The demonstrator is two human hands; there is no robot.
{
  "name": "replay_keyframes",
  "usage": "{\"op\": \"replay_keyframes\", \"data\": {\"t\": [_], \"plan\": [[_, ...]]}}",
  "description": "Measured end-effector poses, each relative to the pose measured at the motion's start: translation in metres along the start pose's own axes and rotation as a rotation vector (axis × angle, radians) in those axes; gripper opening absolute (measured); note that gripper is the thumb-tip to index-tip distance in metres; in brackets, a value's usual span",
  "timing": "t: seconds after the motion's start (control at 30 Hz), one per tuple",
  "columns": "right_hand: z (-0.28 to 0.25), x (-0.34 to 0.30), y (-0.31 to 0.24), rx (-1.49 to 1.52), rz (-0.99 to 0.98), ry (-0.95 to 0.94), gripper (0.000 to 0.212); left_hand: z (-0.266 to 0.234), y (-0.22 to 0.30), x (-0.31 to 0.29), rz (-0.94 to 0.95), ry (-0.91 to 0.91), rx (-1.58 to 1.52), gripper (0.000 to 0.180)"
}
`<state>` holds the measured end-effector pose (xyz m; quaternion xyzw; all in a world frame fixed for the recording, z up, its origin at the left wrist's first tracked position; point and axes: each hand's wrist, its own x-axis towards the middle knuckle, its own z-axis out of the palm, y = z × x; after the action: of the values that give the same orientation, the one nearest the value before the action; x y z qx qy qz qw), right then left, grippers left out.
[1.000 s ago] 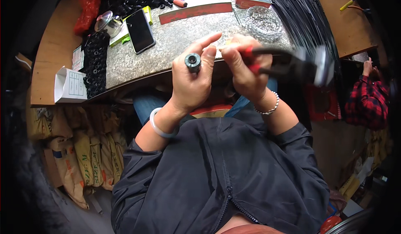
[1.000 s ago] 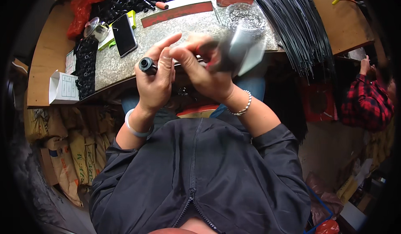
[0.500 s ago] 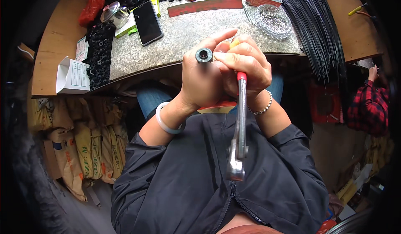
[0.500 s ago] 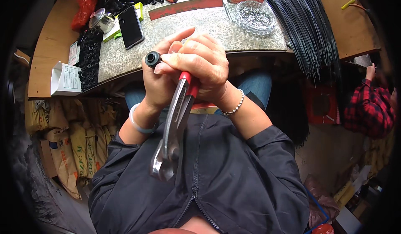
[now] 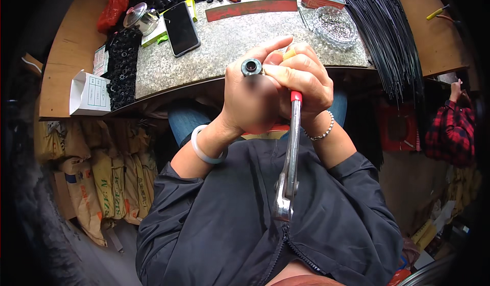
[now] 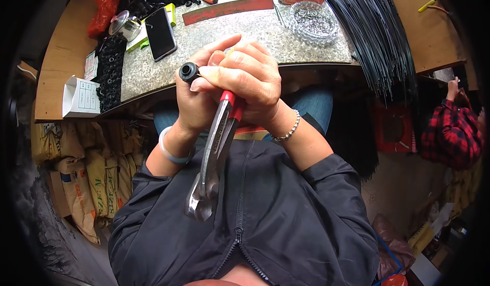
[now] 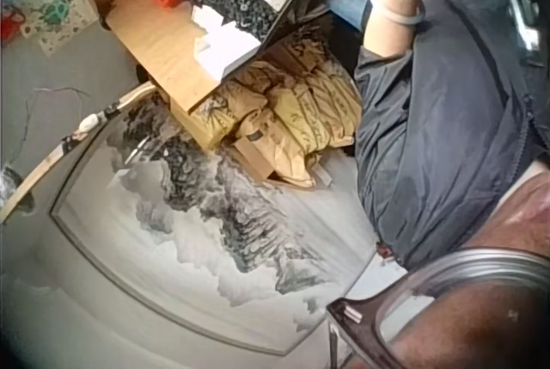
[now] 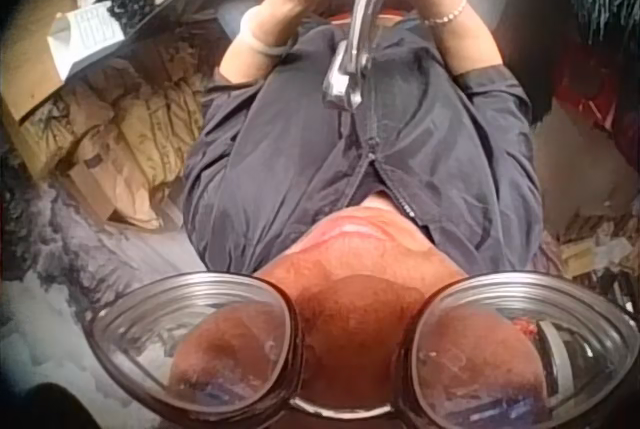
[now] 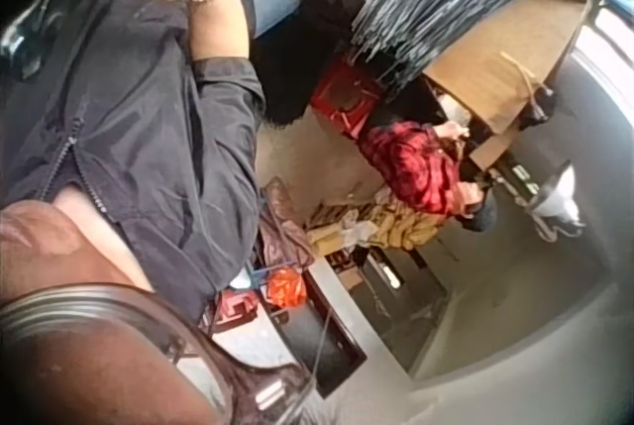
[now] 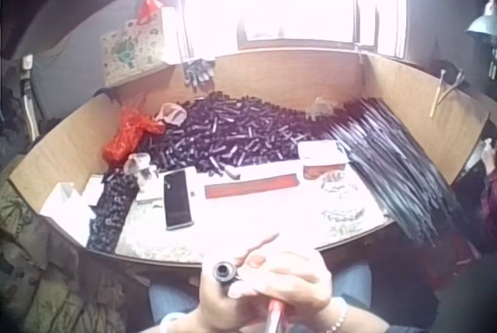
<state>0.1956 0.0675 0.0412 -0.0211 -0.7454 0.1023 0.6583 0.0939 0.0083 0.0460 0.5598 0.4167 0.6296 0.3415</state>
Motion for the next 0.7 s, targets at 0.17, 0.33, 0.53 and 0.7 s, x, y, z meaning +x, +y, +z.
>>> {"op": "replay_keyframes", "data": {"t": [0.17,0.33,0.53,0.7], "plan": [[-0.005,0.008,-0.003,-0.013,-0.023,-0.074,0.023,-0.003,-0.003,0.000,0.013,-0.080,-0.004,0.039],[-0.010,0.017,0.000,0.067,0.105,-0.153,0.021,0.001,-0.003,0.004,0.120,-0.007,0.017,0.036],[-0.023,0.052,-0.011,0.116,0.745,-0.366,0.052,-0.012,0.001,0.007,-0.007,-0.016,0.037,0.040],[-0.044,0.059,-0.016,0.270,0.705,-0.590,0.032,-0.011,0.019,0.014,-0.100,0.154,-0.224,0.028]]}}
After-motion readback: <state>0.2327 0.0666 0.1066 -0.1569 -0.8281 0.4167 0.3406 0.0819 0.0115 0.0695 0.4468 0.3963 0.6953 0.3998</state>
